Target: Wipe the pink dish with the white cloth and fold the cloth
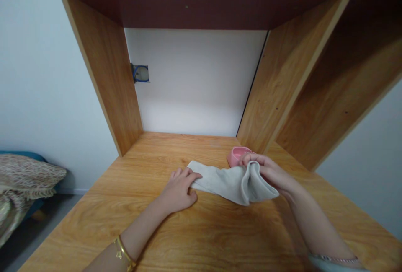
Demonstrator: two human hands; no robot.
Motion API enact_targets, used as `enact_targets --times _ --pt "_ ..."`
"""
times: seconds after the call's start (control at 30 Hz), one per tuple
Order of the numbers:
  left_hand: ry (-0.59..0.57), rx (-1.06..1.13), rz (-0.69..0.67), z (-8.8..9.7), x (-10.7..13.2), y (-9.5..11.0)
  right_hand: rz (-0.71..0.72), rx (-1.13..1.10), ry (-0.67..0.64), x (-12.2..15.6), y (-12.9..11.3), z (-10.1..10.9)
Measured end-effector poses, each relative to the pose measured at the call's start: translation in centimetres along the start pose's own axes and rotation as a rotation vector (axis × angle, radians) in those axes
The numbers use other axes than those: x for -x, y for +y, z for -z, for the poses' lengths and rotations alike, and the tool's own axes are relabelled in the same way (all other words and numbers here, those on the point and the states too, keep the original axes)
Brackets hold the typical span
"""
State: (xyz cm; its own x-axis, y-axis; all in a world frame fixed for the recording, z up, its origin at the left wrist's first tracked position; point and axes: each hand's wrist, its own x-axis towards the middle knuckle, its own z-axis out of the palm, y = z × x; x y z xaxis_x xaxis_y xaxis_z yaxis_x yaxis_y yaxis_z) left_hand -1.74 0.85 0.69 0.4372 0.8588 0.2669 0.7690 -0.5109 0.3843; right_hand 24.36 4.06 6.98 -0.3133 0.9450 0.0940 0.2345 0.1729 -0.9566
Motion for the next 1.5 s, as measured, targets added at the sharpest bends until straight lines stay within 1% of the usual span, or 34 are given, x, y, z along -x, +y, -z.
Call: enact_targets --times 0.13,0.27,0.33,0.43,0.5,0.57,0.67,0.77,0.87,0.93,1.0,1.1,1.2,1.27,1.4,1.5 --pt "-0.018 -0.064 -0.013 -0.1 -0.1 0.1 -0.088 -0.27 0.099 -0.5 1.1 0.2" --pt "-0.033 -0.159 -0.007 0.5 -0.2 0.1 -0.187 -0.386 0.138 -0.9 1.9 0.9" --pt "-0.02 -0.222 0.022 1.1 -0.3 0.0 -0.24 -0.393 0.125 -0.9 2.1 1.1" --pt "-0.006 -0.305 0.074 2.3 -0.3 -0.4 -0.298 -0.366 0.059 -0.8 2.3 1.0" --pt "-0.02 -0.315 0.092 2.9 -0.4 -0.6 -0.31 -0.339 0.005 -0.7 2.4 0.9" --pt "-0.039 -0.283 0.09 3.2 -0.4 -0.6 -0.312 -0.293 -0.022 -0.7 2.7 0.8" --pt "-0.035 -0.18 0.04 2.9 -0.3 -0.1 -0.316 -0.192 -0.005 -0.7 3.1 0.9" --pt "-0.034 -0.05 -0.1 2.1 -0.1 1.0 -0.32 -0.098 0.009 -0.9 3.2 0.8" --pt "-0.09 0.017 -0.224 1.1 0.1 2.5 -0.306 -0.066 0.017 -1.1 3.0 0.3" --pt "-0.128 0.017 -0.25 0.7 0.2 3.2 -0.292 -0.079 0.036 -1.2 2.7 -0.1" --pt "-0.127 0.016 -0.25 0.5 0.2 3.4 -0.28 -0.095 0.055 -1.1 2.4 -0.4" --pt "-0.039 0.011 -0.176 1.1 -0.1 2.7 -0.257 -0.097 0.077 -0.9 1.9 -0.6" --pt "0.091 -0.066 -0.005 1.9 -0.5 1.0 -0.228 -0.017 0.104 -0.9 1.3 -0.8" --pt "0.14 -0.129 0.075 2.2 -0.7 -0.2 -0.211 0.073 0.12 -1.1 0.9 -1.0" --pt "0.165 -0.192 0.186 2.3 -0.9 -1.6 -0.187 0.188 0.108 -2.2 -0.7 -1.7" --pt "0.127 -0.128 0.219 2.0 -0.9 -2.0 -0.186 0.256 0.073 -3.4 -2.2 -3.1"
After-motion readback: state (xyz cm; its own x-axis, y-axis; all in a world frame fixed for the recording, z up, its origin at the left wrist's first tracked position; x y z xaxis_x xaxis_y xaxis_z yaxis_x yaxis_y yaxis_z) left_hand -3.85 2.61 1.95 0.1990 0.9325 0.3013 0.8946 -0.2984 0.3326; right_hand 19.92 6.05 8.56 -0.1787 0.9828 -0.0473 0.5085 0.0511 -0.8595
